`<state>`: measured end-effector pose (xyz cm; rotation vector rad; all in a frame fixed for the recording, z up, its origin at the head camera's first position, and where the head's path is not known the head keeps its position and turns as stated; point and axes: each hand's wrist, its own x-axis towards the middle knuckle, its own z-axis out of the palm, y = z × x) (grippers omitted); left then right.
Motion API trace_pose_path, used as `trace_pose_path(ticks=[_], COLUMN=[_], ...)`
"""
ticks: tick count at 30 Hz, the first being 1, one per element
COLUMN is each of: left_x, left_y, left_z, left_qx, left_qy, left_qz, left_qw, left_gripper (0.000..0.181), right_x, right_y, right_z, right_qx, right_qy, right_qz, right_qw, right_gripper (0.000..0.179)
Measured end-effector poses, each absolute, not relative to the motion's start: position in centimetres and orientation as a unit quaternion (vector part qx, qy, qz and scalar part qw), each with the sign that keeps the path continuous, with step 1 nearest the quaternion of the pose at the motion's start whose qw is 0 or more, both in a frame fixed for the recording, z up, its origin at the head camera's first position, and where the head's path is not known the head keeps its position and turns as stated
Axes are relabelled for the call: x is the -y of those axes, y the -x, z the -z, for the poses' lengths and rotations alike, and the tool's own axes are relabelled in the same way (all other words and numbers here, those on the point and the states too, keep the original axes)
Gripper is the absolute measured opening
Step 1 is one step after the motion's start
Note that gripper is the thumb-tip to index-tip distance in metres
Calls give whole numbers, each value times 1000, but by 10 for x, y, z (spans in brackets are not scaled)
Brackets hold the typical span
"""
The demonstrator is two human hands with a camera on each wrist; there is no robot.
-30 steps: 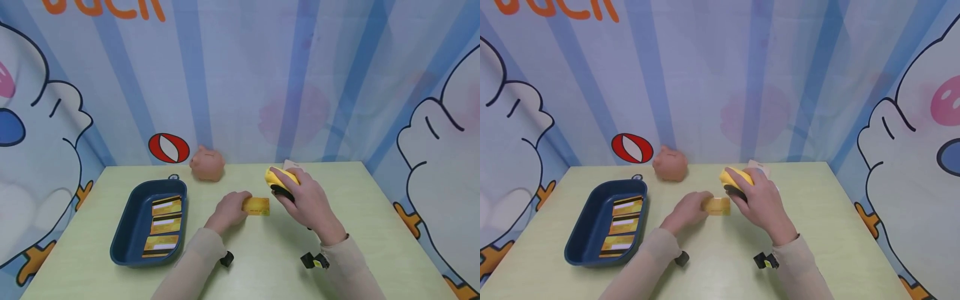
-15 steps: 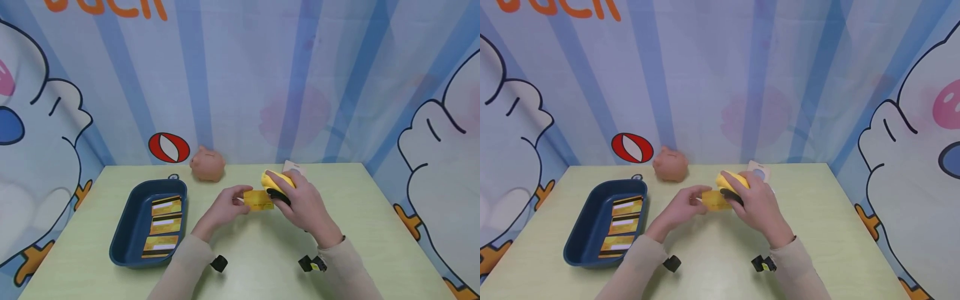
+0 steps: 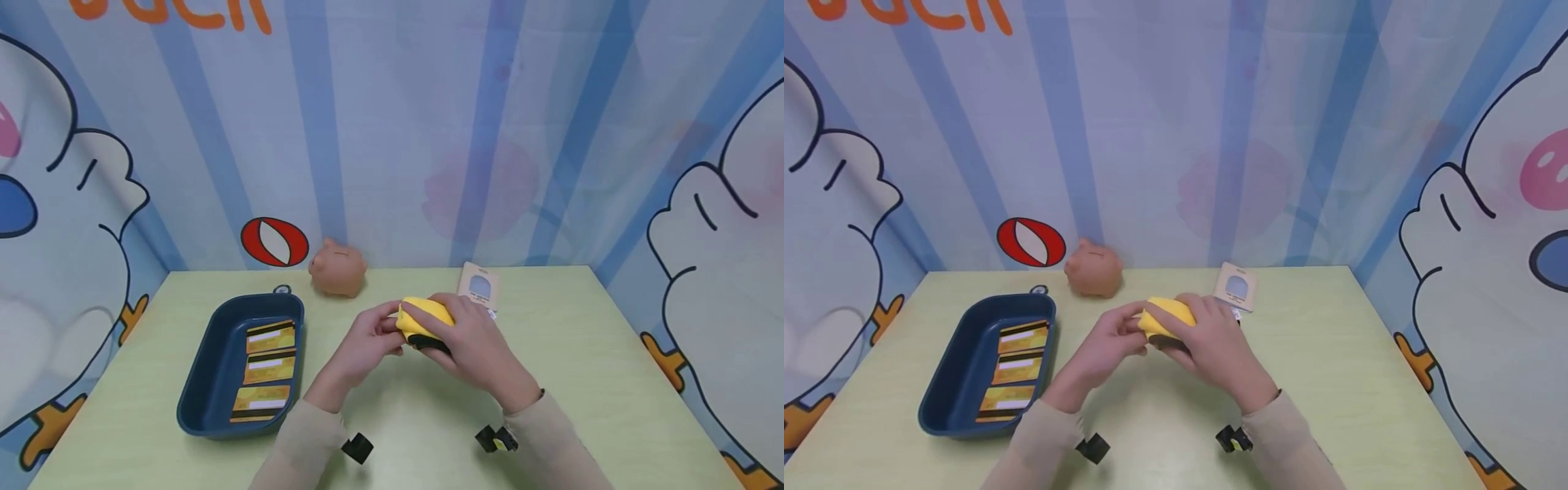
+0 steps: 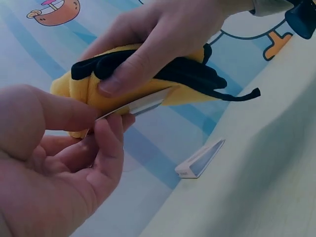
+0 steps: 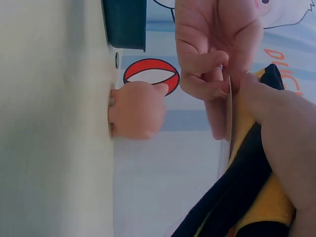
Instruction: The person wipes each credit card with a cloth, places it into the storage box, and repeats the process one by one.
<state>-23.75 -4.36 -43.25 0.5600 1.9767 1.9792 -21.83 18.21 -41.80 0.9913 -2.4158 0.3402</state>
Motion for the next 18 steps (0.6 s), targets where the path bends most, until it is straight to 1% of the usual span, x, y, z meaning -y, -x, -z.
trace_pose_path(ticks=[4,11,14,18], left_x=[43,38,39,44], left_y=[236,232,231,231], left_z=[432,431,428,422], left_qx=[-671,-645,-643,-640], left_qy=[-193,-188,-178,-163], left_qz=[-703,-726,-731,-739], left_qw=[140,147,145,130], left_gripper=[56,54,53,53], right_x=[-177,-171,-170,-171], right_y=[218,215,214,216], right_z=[421,427,428,424], right_qx=[882,889,888,885], right_qy=[-371,-340,-335,-339], right_qz=[-119,-101,-105,-115], right_qw=[266,290,297,297], right_gripper=[79,80,77,72])
